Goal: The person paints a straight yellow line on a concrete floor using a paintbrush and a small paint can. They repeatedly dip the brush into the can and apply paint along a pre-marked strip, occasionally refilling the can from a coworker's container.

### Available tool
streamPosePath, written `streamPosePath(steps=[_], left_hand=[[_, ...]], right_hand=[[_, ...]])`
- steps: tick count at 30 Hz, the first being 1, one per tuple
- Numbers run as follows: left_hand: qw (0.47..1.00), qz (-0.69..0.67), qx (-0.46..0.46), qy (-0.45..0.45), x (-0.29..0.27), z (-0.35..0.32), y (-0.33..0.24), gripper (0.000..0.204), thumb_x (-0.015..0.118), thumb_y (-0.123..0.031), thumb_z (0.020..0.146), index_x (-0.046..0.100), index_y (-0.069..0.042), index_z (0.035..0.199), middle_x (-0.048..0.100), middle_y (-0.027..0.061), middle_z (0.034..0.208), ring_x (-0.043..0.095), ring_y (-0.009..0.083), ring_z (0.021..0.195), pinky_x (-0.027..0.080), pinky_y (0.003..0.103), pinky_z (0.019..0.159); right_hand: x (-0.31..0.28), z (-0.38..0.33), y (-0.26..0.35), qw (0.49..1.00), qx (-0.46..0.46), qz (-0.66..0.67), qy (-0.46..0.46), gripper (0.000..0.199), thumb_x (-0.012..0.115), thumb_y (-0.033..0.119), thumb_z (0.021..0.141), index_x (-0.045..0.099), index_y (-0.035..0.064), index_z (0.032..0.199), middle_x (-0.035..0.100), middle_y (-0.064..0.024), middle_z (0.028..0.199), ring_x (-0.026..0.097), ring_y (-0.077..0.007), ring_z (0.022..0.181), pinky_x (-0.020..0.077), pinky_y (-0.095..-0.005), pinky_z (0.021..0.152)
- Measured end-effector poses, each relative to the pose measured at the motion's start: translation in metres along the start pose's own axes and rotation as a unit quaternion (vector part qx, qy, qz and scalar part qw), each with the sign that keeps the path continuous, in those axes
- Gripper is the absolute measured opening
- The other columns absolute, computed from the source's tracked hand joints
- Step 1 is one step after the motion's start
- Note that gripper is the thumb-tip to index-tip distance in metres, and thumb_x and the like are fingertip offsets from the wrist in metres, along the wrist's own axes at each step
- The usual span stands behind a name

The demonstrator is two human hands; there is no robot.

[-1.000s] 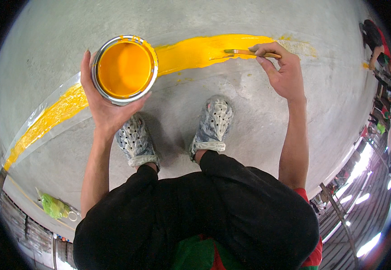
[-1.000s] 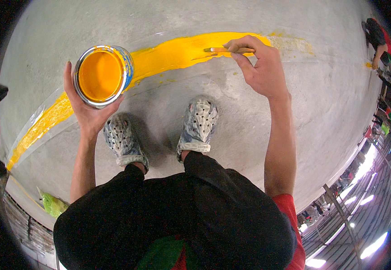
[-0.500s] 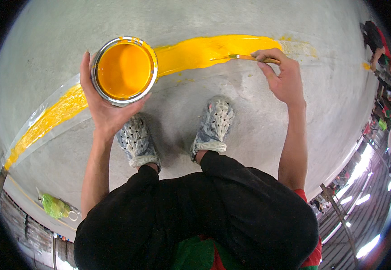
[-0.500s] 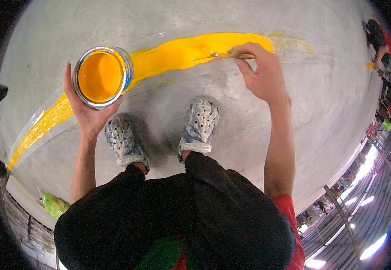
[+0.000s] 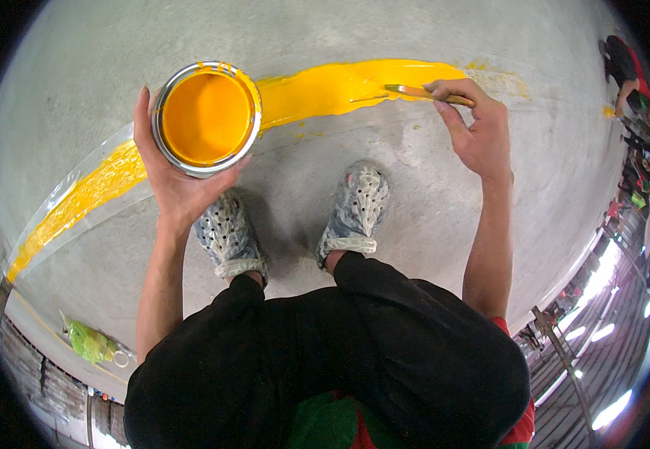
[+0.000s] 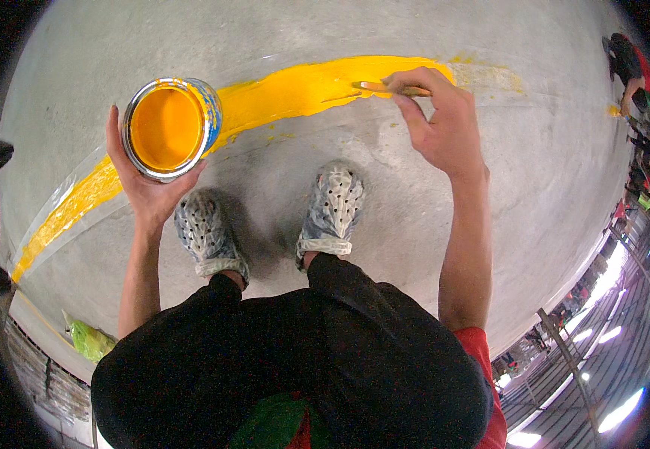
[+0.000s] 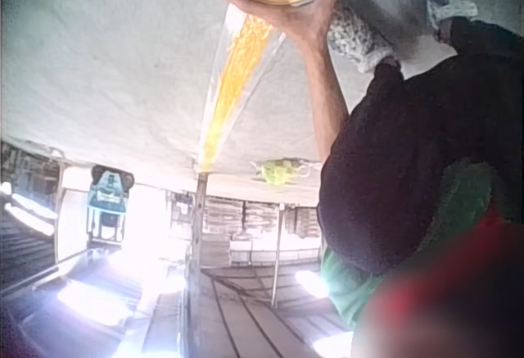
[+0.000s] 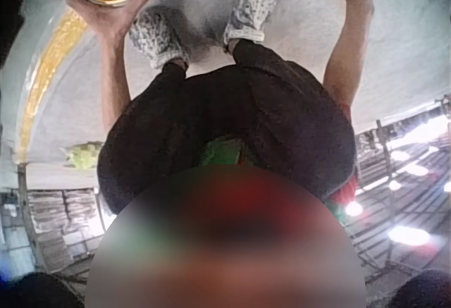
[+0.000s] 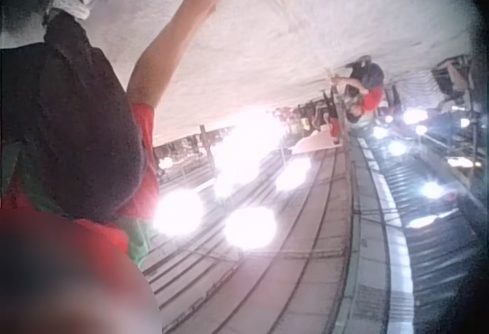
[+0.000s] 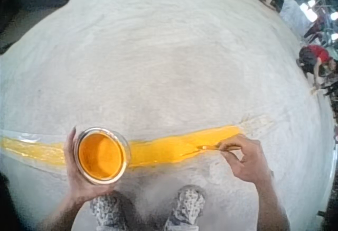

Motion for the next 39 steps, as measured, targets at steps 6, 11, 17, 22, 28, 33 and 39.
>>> streamPosePath(steps=[6,11,17,22,28,33,39], left_hand=[[1.000,-0.008,0.004,0.003,0.000,0.002,0.000,0.129,0.096,-0.025,0.059,0.012,-0.005,0.155,0.042,0.0172,0.142,0.049,0.0295,0.131,0.039,0.045,0.112],[1.000,0.002,0.002,-0.004,-0.005,0.000,0.001,0.128,0.095,-0.025,0.060,0.012,-0.005,0.156,0.041,0.0171,0.143,0.047,0.0295,0.132,0.037,0.045,0.114],[0.999,0.032,-0.029,0.005,0.000,0.009,0.005,0.129,0.094,-0.025,0.060,0.011,-0.005,0.156,0.037,0.0167,0.147,0.045,0.0295,0.133,0.035,0.045,0.114],[0.998,0.049,-0.025,0.001,-0.010,0.005,-0.001,0.133,0.095,-0.033,0.059,0.009,-0.003,0.156,0.032,0.0175,0.149,0.039,0.0300,0.137,0.031,0.046,0.115],[0.999,0.032,-0.035,-0.007,-0.016,0.004,0.005,0.133,0.094,-0.031,0.058,0.008,-0.003,0.156,0.031,0.0162,0.149,0.039,0.0294,0.136,0.030,0.045,0.115],[0.999,0.025,-0.028,-0.009,-0.017,0.005,0.000,0.129,0.093,-0.027,0.061,0.009,-0.005,0.156,0.033,0.0171,0.149,0.040,0.0307,0.137,0.031,0.047,0.116],[0.999,-0.012,-0.009,0.042,-0.013,0.014,-0.010,0.128,0.092,-0.026,0.062,0.009,-0.006,0.157,0.034,0.0167,0.150,0.041,0.0306,0.137,0.032,0.047,0.115]], right_hand=[[-0.003,-0.002,-0.026,0.999,0.029,-0.040,0.004,0.019,0.070,0.000,0.084,0.068,0.0040,0.102,0.074,-0.0090,0.099,0.072,-0.0238,0.091,0.0556,-0.0329,0.083],[-0.050,-0.020,-0.068,0.966,0.171,-0.029,-0.191,0.021,0.072,0.004,0.085,0.068,0.0020,0.105,0.074,-0.0108,0.099,0.072,-0.0219,0.092,0.0563,-0.0333,0.082],[-0.014,-0.029,-0.042,0.953,0.068,-0.213,-0.204,0.017,0.070,0.008,0.089,0.069,0.0035,0.105,0.073,-0.0117,0.095,0.072,-0.0170,0.088,0.0545,-0.0279,0.078],[0.008,-0.040,-0.049,0.962,0.144,0.028,-0.230,0.018,0.071,0.011,0.088,0.067,0.0038,0.104,0.073,-0.0118,0.091,0.072,-0.0215,0.080,0.0557,-0.0307,0.072],[-0.062,-0.047,-0.105,0.928,0.178,-0.104,-0.311,0.017,0.069,0.011,0.091,0.067,0.0025,0.106,0.073,-0.0080,0.089,0.071,-0.0147,0.079,0.0555,-0.0268,0.071],[-0.046,-0.055,-0.136,0.927,0.187,0.113,-0.304,0.018,0.069,0.010,0.091,0.067,0.0019,0.106,0.072,-0.0069,0.083,0.067,-0.0107,0.078,0.0542,-0.0262,0.074],[-0.105,-0.059,-0.168,0.881,0.257,-0.181,-0.354,0.019,0.070,0.012,0.087,0.070,0.0065,0.105,0.073,-0.0119,0.087,0.071,-0.0213,0.074,0.0541,-0.0336,0.069]])
Point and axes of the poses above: each hand's wrist, its own z-axis towards the middle knuckle, its own x-axis out of the palm, y = z × x, the point moved 7 cm from there along z, towards the middle knuckle
